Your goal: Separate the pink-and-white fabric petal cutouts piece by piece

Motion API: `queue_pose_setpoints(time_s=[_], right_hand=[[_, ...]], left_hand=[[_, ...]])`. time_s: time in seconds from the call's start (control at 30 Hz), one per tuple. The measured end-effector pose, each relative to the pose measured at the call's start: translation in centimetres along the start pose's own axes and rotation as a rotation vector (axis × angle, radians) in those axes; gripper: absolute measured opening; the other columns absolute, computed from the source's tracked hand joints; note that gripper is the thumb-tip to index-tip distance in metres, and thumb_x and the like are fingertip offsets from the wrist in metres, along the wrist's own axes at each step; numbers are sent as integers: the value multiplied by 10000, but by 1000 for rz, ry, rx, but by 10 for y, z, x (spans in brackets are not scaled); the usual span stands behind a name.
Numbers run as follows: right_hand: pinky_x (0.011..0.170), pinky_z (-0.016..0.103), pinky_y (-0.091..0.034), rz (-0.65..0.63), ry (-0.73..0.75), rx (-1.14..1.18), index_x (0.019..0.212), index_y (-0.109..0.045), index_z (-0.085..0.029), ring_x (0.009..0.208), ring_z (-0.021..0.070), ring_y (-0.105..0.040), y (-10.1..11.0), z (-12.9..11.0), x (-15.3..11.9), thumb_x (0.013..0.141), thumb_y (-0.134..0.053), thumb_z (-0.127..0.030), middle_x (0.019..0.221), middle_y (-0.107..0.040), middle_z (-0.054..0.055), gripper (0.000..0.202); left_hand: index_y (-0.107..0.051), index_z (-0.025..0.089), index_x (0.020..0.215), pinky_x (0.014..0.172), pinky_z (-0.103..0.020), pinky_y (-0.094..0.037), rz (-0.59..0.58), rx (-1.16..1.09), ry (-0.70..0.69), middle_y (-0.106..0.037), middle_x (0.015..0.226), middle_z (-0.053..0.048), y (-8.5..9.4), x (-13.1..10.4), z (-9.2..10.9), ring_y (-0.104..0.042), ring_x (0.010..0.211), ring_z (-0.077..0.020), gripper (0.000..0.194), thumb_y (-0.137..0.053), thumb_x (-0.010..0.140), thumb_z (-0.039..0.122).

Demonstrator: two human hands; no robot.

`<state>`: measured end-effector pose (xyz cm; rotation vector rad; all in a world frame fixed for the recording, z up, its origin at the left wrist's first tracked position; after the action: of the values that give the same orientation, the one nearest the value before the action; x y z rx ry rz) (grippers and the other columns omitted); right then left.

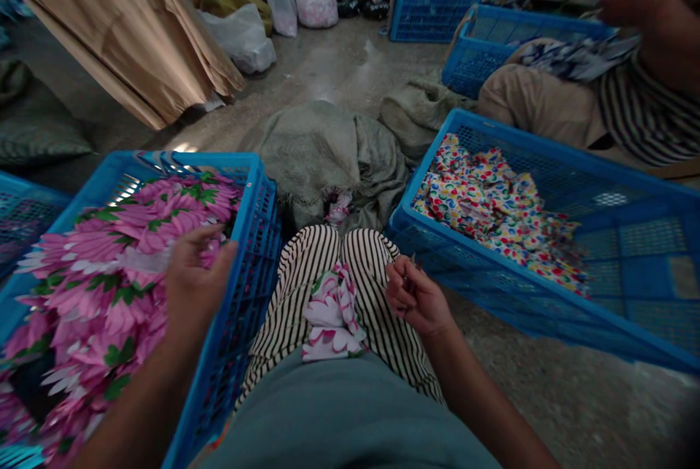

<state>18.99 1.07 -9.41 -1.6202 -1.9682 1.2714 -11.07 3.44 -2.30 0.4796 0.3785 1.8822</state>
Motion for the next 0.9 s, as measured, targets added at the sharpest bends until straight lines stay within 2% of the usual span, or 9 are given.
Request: queue_pose_setpoints(time_s=[0.03,0.13,0.2,0.37,0.5,0.6,0.7,0.8,0.9], right_hand=[[311,143,-178,1,-3,-6,673,-439,-185,316,5,-125,-2,1,2,792,-513,-345,587,-429,-83,212],[318,144,-170,10,-18,-38,671,-437,-182,321,6,-133,-6,5,5,796,-509,-327,585,-436,-78,205],[322,143,-168,30,-25,-56,667,-433,-181,323,6,-137,-4,6,4,796,-510,-323,580,-435,-77,207],[316,140,-171,75,-25,-31,664,-424,-180,318,2,-128,3,7,-1,781,-526,-315,574,-435,-83,207],[321,140,-165,72,-25,-6,673,-419,-181,320,5,-141,1,9,1,780,-530,-289,562,-442,-84,188],[318,143,-169,66,-35,-20,667,-415,-184,319,11,-140,-2,10,4,783,-527,-284,545,-439,-85,190],[311,146,-174,74,-39,-37,652,-404,-186,315,13,-141,-2,11,5,772,-540,-290,541,-440,-84,210],[312,146,-173,76,-36,-59,646,-404,-184,309,9,-150,-2,13,6,759,-554,-293,538,-445,-84,218],[303,151,-169,94,15,-149,642,-425,-180,300,9,-182,-7,12,4,763,-544,-324,532,-455,-74,222]], left_hand=[[-563,218,859,840,-366,-390,-91,77,-118,-589,920,-27,-17,-12,4,-519,935,-209,172,-594,694,253],[-568,199,750,783,-331,-385,-563,128,-351,-599,821,-44,-67,-42,16,-531,832,-182,53,-543,739,245],[-563,197,735,732,-322,-367,-679,192,-410,-589,762,-45,-84,-50,20,-513,767,-180,87,-540,745,280],[-555,183,723,638,-290,-336,-661,375,-286,-540,708,-37,-94,-45,2,-479,706,-184,165,-549,717,347],[-495,183,606,617,-267,-325,-705,376,-255,-489,646,-9,-101,-44,-9,-463,674,-164,144,-491,740,236],[-494,184,681,662,-282,-334,-641,359,-256,-491,716,-22,-105,-43,-9,-458,728,-170,129,-411,778,200],[-513,185,702,674,-292,-341,-622,333,-261,-495,731,-23,-111,-41,-9,-456,736,-177,40,-495,725,213],[-493,182,587,659,-281,-346,-620,293,-271,-472,666,-9,-114,-34,-6,-451,701,-166,121,-511,706,189],[-502,178,607,673,-268,-355,-576,221,-265,-484,692,-11,-107,-25,9,-462,724,-153,187,-423,776,191]])
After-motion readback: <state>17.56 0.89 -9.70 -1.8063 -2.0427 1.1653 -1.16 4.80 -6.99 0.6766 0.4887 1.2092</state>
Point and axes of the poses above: each hand's wrist, its own x-axis towards the middle knuckle, its own y-axis out of the back of the hand, z = x × y, the point moved 2 cm from there along x, towards the middle knuckle
